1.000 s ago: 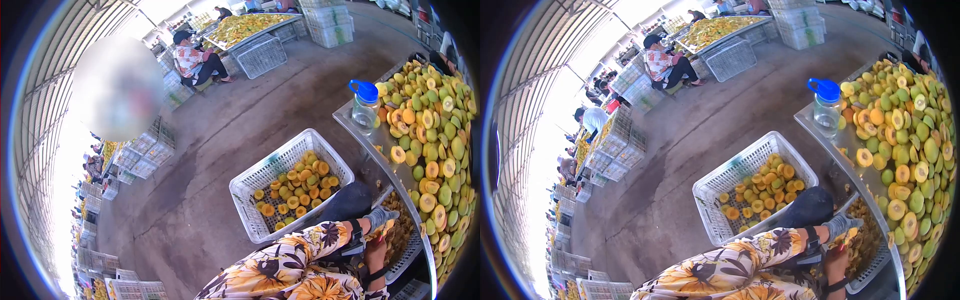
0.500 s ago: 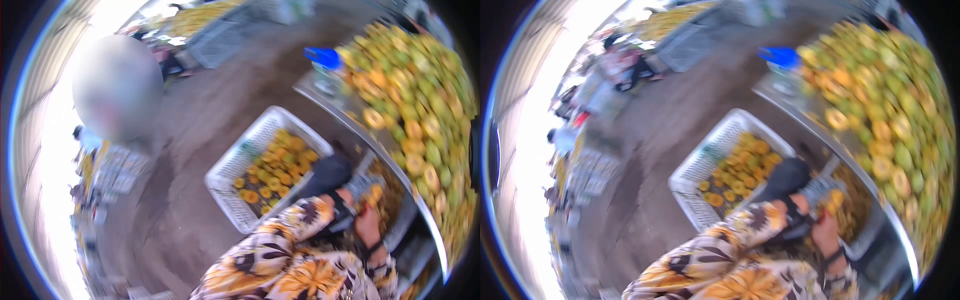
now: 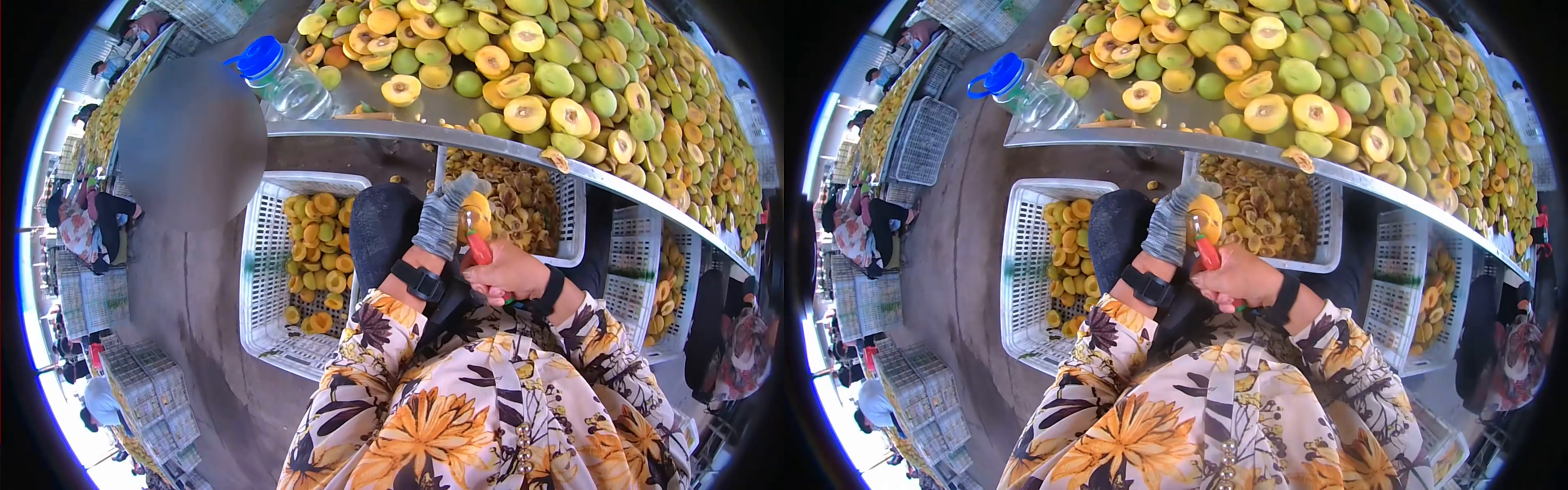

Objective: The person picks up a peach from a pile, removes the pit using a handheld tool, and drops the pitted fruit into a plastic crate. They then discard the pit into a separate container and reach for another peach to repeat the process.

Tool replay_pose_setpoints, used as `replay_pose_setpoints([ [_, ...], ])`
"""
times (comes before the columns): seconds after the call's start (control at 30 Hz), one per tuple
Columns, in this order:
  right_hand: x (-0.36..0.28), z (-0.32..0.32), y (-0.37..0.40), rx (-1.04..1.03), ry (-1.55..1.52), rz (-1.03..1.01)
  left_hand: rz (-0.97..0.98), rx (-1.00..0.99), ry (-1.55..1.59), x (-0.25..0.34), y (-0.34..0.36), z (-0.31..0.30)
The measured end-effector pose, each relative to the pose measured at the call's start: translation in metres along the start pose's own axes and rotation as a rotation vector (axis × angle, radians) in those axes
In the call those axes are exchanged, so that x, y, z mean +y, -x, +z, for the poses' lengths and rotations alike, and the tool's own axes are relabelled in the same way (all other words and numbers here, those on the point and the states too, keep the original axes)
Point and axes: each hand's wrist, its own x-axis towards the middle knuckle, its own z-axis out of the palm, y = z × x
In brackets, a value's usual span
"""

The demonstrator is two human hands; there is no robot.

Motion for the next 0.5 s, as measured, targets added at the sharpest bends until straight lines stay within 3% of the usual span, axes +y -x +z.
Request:
replay_pose_setpoints([
  [0.13, 0.004, 0.005, -0.003, -0.116, -0.172, 0.017, -0.153, -0.114, 0.142, 0.004, 0.005, 0.0],
  [0.23, 0.009, 0.009, -0.006, -0.125, -0.27, -0.011, -0.106, -0.099, 0.089, -0.007, -0.008, -0.008],
  [0.3, 0.011, 0.016, -0.008, 0.172, 0.145, -0.114, -0.071, -0.057, 0.06, -0.007, -0.012, -0.003],
  [0.33, 0.013, 0.015, -0.008, 0.177, 0.143, -0.116, -0.088, 0.062, 0.149, -0.004, -0.013, 0.001],
  [0.37, 0.014, 0.012, -0.008, 0.389, 0.189, -0.338, -0.101, 0.18, 0.237, -0.001, -0.014, 0.005],
  [0.4, 0.015, 0.01, -0.009, 0.598, 0.232, -0.559, -0.1, 0.177, 0.233, -0.003, -0.016, 0.002],
  [0.5, 0.009, -0.005, 0.001, 0.685, 0.292, -0.619, -0.144, 0.142, 0.163, -0.004, -0.014, -0.007],
])
